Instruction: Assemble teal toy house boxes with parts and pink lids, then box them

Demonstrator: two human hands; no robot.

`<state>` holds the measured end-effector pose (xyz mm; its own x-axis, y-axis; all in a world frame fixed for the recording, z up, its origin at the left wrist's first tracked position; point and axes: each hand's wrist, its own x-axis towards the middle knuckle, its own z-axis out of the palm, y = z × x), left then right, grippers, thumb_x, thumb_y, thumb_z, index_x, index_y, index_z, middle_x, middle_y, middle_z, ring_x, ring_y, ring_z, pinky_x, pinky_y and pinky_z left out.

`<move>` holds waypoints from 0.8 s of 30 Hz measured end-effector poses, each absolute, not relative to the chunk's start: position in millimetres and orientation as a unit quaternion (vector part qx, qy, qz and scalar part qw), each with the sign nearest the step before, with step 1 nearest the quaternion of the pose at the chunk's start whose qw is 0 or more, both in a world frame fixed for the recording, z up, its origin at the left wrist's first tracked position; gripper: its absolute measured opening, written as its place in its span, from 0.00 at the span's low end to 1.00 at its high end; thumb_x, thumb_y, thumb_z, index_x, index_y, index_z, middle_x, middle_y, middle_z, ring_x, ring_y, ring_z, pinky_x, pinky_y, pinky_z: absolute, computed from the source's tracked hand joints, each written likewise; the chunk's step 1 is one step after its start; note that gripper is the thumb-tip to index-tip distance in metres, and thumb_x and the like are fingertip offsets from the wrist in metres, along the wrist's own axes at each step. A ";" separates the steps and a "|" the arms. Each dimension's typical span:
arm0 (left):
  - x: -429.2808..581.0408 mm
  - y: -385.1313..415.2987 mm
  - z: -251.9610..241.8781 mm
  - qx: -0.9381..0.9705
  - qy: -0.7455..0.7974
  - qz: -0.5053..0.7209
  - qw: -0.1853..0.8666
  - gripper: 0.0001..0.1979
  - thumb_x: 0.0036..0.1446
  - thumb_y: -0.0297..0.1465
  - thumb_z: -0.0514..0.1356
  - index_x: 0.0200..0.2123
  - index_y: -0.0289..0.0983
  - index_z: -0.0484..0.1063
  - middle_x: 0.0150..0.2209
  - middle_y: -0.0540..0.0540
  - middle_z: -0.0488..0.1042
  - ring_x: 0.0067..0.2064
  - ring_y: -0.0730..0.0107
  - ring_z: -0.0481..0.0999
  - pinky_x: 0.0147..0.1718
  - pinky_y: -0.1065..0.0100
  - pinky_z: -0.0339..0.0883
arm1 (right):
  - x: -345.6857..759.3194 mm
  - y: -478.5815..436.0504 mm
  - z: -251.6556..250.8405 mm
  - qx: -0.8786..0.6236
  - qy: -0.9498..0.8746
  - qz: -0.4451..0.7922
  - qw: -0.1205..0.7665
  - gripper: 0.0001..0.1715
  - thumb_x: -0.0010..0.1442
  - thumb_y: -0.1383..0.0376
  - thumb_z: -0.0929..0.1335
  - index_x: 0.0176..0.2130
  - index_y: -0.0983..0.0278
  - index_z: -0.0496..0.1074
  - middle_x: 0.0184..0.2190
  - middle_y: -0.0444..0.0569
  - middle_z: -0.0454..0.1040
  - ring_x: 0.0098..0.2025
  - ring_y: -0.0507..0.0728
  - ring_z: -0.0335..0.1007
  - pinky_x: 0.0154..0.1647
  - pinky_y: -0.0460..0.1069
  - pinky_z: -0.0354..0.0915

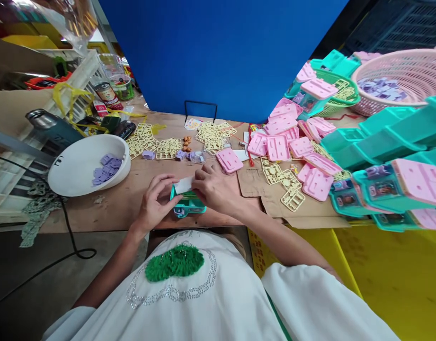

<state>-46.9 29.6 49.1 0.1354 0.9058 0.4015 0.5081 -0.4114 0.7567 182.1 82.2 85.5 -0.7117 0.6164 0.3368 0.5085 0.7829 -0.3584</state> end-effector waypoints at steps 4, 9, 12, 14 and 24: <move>-49.0 31.1 57.6 0.735 0.475 0.424 0.235 0.12 0.64 0.33 0.68 0.51 0.41 0.80 0.57 0.39 0.74 0.59 0.56 0.78 0.59 0.56 0.75 | 183.8 77.8 89.6 -0.290 -0.920 0.150 0.217 0.12 0.71 0.69 0.67 0.35 0.65 0.78 0.35 0.54 0.74 0.42 0.61 0.64 0.40 0.53 0.60; -58.0 34.3 56.0 0.758 0.469 0.379 0.250 0.13 0.63 0.35 0.69 0.50 0.42 0.81 0.59 0.39 0.75 0.60 0.53 0.77 0.61 0.53 0.73 | 189.1 75.4 98.8 -0.296 -0.920 0.165 0.198 0.15 0.74 0.67 0.63 0.38 0.65 0.77 0.35 0.54 0.76 0.40 0.60 0.63 0.41 0.54 0.59; -58.8 38.4 47.3 0.759 0.482 0.350 0.264 0.08 0.64 0.36 0.67 0.44 0.41 0.83 0.57 0.38 0.77 0.60 0.52 0.78 0.61 0.51 0.73 | 187.4 79.7 98.7 -0.320 -0.927 0.109 0.164 0.15 0.74 0.68 0.64 0.36 0.65 0.77 0.33 0.53 0.76 0.40 0.60 0.62 0.42 0.55 0.56; -57.2 40.2 42.9 0.758 0.491 0.337 0.268 0.08 0.65 0.36 0.67 0.44 0.41 0.83 0.56 0.38 0.77 0.60 0.52 0.78 0.62 0.50 0.72 | 185.5 81.6 97.2 -0.335 -0.927 0.073 0.150 0.14 0.73 0.67 0.65 0.36 0.64 0.77 0.35 0.54 0.76 0.42 0.61 0.62 0.43 0.56 0.55; -53.3 40.0 48.6 0.721 0.492 0.402 0.278 0.09 0.61 0.32 0.69 0.46 0.40 0.81 0.56 0.39 0.76 0.57 0.55 0.80 0.54 0.58 0.79 | 164.3 74.8 75.6 -0.321 -0.942 -0.082 0.057 0.10 0.69 0.71 0.66 0.40 0.64 0.79 0.34 0.57 0.75 0.45 0.67 0.62 0.55 0.68 0.58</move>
<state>-53.3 40.0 48.6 0.1933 0.9324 0.3055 0.4855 -0.3615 0.7960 164.3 74.8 75.6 -0.7870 0.5957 0.1604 0.6145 0.7802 0.1171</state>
